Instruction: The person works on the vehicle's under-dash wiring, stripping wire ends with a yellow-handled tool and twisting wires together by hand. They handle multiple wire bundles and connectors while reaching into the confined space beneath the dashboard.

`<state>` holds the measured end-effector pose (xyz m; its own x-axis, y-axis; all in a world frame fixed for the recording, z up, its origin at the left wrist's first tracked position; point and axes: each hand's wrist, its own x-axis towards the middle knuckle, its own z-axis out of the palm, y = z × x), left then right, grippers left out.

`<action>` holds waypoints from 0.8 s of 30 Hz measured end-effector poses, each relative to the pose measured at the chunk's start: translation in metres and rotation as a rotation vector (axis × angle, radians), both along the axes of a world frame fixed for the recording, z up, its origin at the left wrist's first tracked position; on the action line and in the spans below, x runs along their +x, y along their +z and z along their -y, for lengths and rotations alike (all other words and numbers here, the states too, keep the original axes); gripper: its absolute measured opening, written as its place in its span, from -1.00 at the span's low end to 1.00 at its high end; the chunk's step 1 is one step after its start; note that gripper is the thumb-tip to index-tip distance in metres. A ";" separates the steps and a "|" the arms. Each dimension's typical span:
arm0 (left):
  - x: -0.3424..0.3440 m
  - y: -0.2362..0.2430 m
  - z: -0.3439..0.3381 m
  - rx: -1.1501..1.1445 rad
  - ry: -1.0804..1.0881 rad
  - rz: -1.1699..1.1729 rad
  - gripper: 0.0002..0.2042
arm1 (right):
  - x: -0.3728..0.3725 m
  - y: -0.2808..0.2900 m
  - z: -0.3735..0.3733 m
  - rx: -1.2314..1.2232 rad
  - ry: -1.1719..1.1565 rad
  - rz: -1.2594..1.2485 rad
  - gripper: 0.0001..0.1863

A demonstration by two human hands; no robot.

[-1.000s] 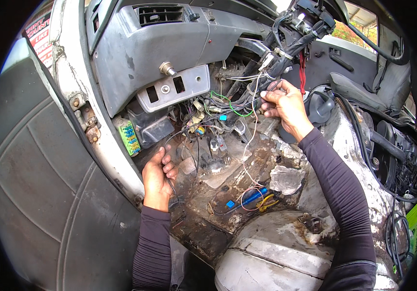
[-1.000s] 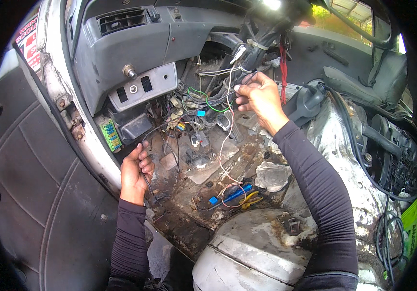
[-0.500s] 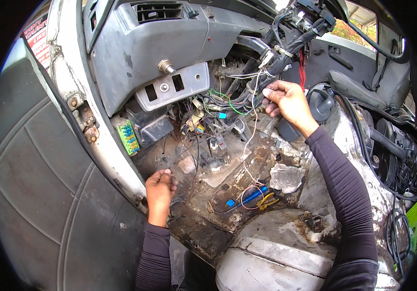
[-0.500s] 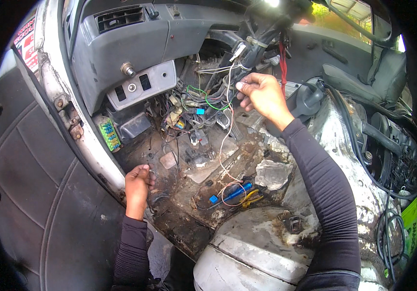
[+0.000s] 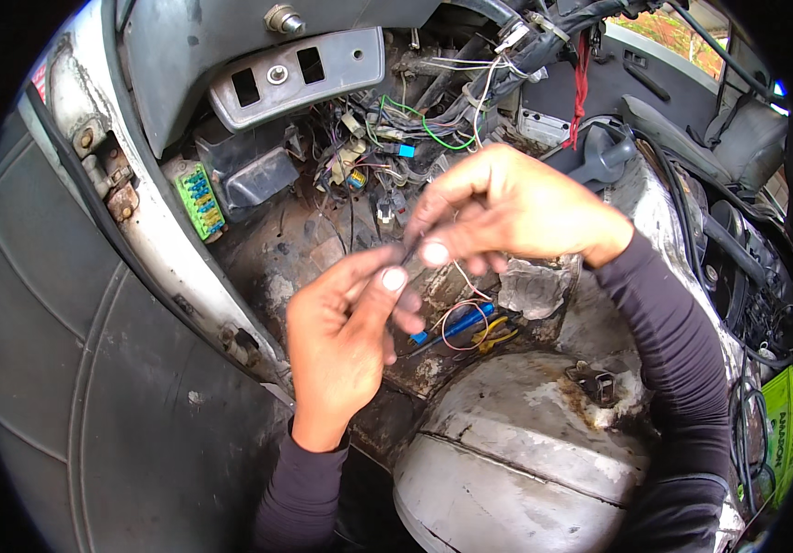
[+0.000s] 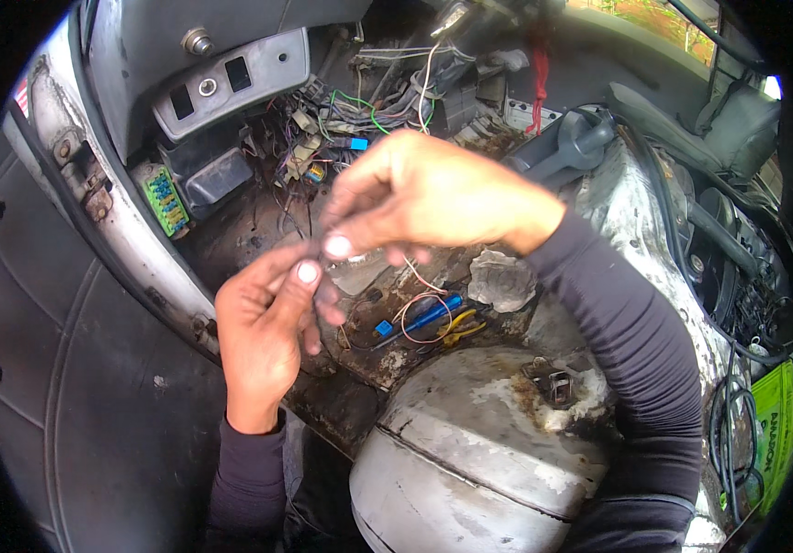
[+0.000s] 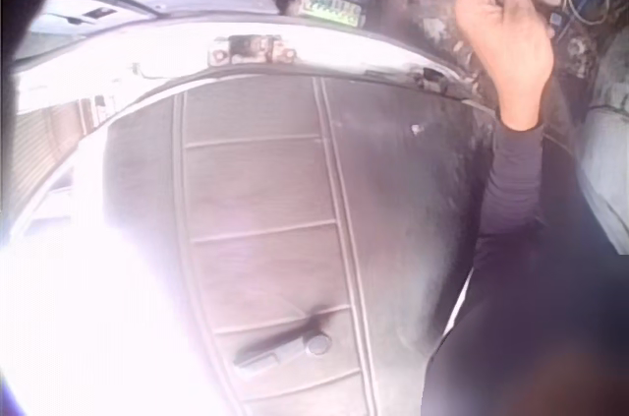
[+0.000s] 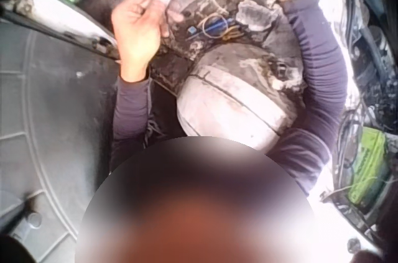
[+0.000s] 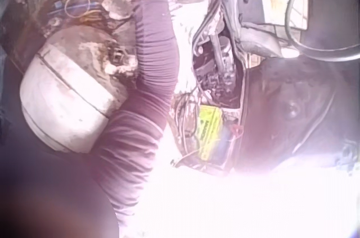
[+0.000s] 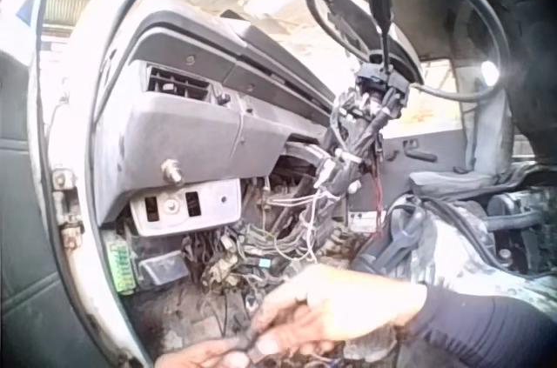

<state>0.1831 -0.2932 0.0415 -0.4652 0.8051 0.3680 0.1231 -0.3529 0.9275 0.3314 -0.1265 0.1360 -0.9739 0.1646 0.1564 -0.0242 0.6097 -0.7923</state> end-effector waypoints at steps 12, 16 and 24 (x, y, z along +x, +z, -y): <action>-0.030 -0.062 0.096 0.053 0.288 0.286 -0.80 | 0.027 -0.231 -0.098 0.722 -0.008 0.809 -0.59; -0.034 -0.080 0.104 0.041 0.327 0.437 -0.78 | 0.024 -0.241 -0.093 0.768 0.042 0.755 -0.63; -0.026 -0.133 0.120 -0.047 0.318 0.484 -0.78 | 0.019 -0.155 -0.080 0.624 -0.064 0.940 -0.58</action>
